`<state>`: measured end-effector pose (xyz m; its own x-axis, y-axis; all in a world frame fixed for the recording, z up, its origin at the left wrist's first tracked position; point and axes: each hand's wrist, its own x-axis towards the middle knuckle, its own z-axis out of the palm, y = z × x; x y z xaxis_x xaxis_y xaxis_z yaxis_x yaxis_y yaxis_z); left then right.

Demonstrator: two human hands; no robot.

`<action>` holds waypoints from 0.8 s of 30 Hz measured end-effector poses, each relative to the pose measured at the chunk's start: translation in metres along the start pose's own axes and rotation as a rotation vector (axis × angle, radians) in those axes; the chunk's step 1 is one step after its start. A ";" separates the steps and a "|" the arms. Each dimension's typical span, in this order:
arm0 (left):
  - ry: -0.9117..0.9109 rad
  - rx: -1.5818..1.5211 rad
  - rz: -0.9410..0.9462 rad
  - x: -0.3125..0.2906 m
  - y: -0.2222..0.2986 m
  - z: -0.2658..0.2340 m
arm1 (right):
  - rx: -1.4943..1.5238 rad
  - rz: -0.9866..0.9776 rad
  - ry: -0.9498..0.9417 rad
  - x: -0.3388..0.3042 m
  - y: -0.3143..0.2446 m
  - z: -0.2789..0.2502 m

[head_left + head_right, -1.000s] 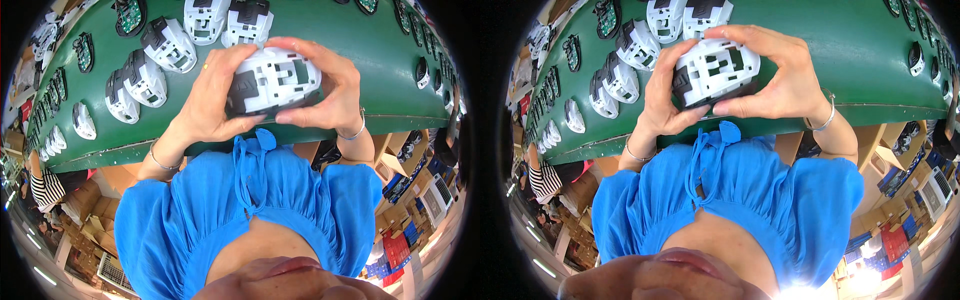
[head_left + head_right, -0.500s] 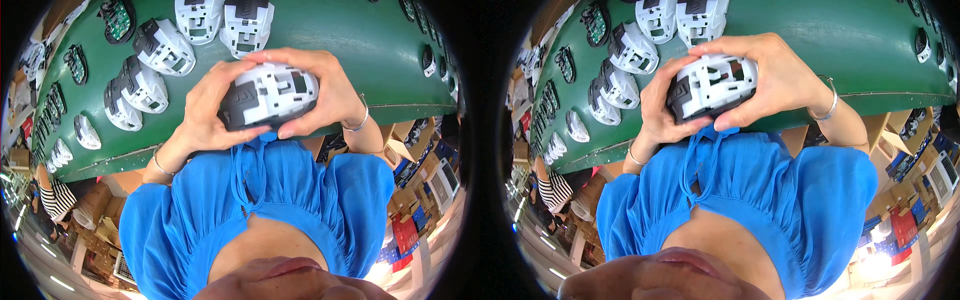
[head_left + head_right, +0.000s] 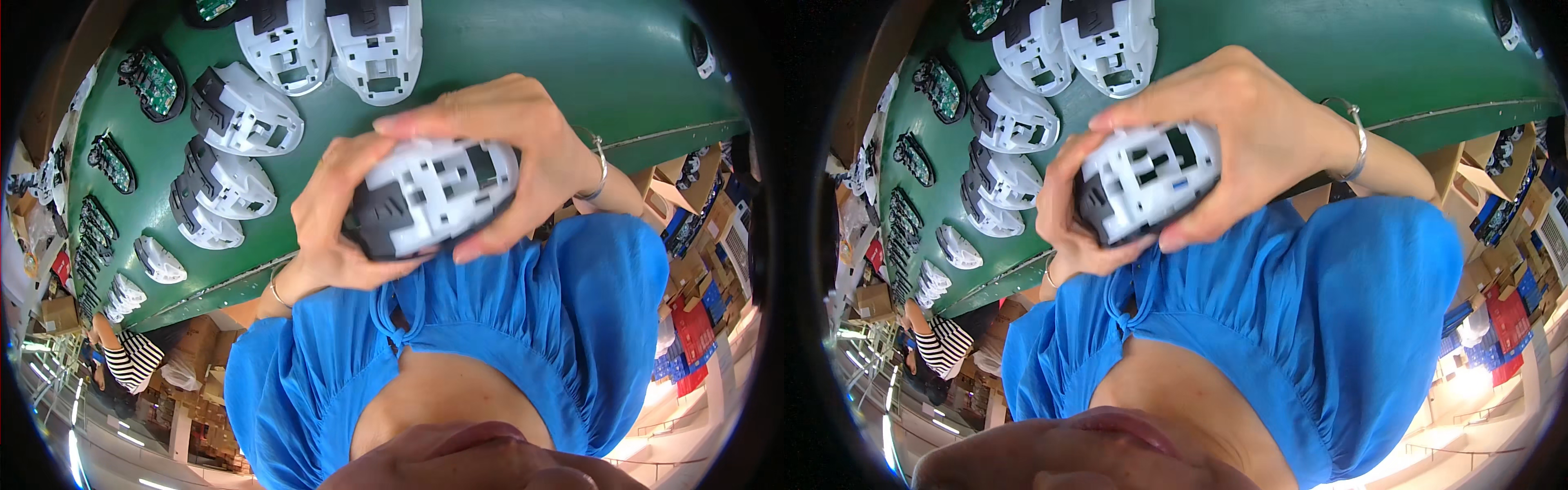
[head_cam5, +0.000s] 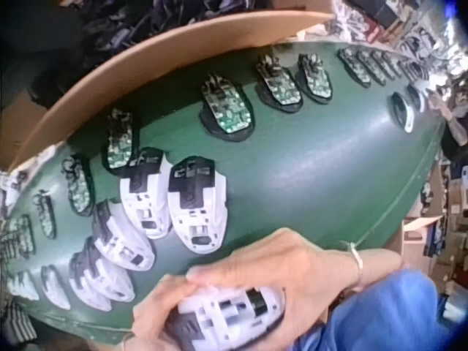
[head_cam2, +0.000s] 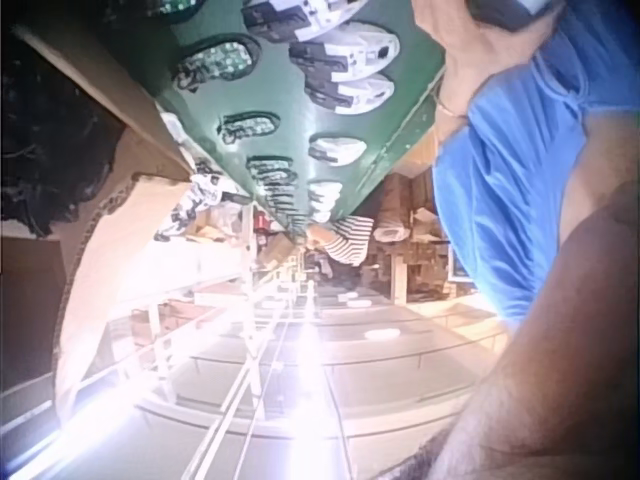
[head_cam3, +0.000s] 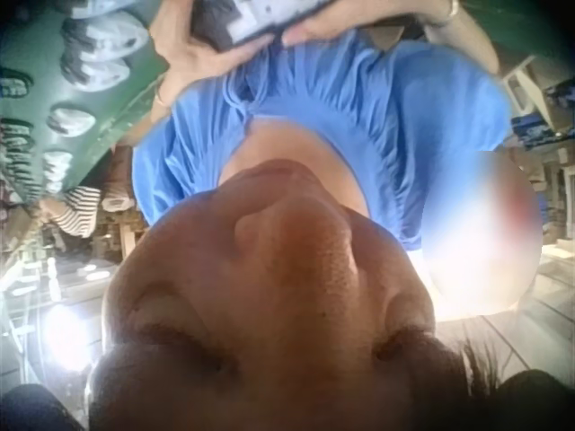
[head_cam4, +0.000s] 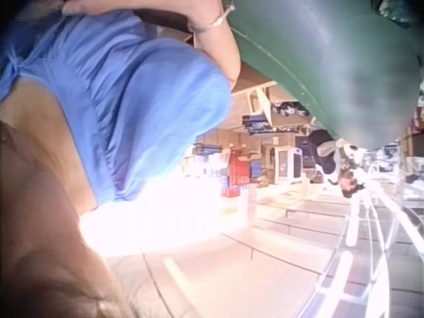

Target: The person assembles computer mouse casings along an assembly line by picking up mouse shells from the conveyor belt, taking side grips from a box, attaching the side grips onto the shells by hand, and returning the assembled shells to the conveyor belt.

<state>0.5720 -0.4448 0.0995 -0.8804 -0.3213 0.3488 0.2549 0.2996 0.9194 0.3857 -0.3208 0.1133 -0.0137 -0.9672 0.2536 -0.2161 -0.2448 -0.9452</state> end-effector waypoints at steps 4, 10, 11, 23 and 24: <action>0.089 0.002 -0.208 -0.004 0.000 -0.001 | 0.411 0.404 0.032 0.003 -0.005 -0.002; 0.060 0.025 -0.234 -0.001 -0.002 -0.003 | 0.542 0.430 0.170 0.002 0.001 0.010; 0.038 0.061 -0.237 0.000 0.000 -0.006 | 0.564 0.408 0.232 0.003 0.001 0.014; 0.137 0.405 0.103 -0.001 -0.006 -0.007 | 0.451 0.301 0.166 0.008 -0.005 0.026; 0.145 0.395 0.110 -0.001 -0.006 -0.007 | 0.449 0.297 0.166 0.008 -0.004 0.029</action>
<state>0.5744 -0.4531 0.0947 -0.7838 -0.3829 0.4889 0.1469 0.6506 0.7451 0.4144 -0.3298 0.1132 -0.1715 -0.9843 -0.0417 0.2566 -0.0038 -0.9665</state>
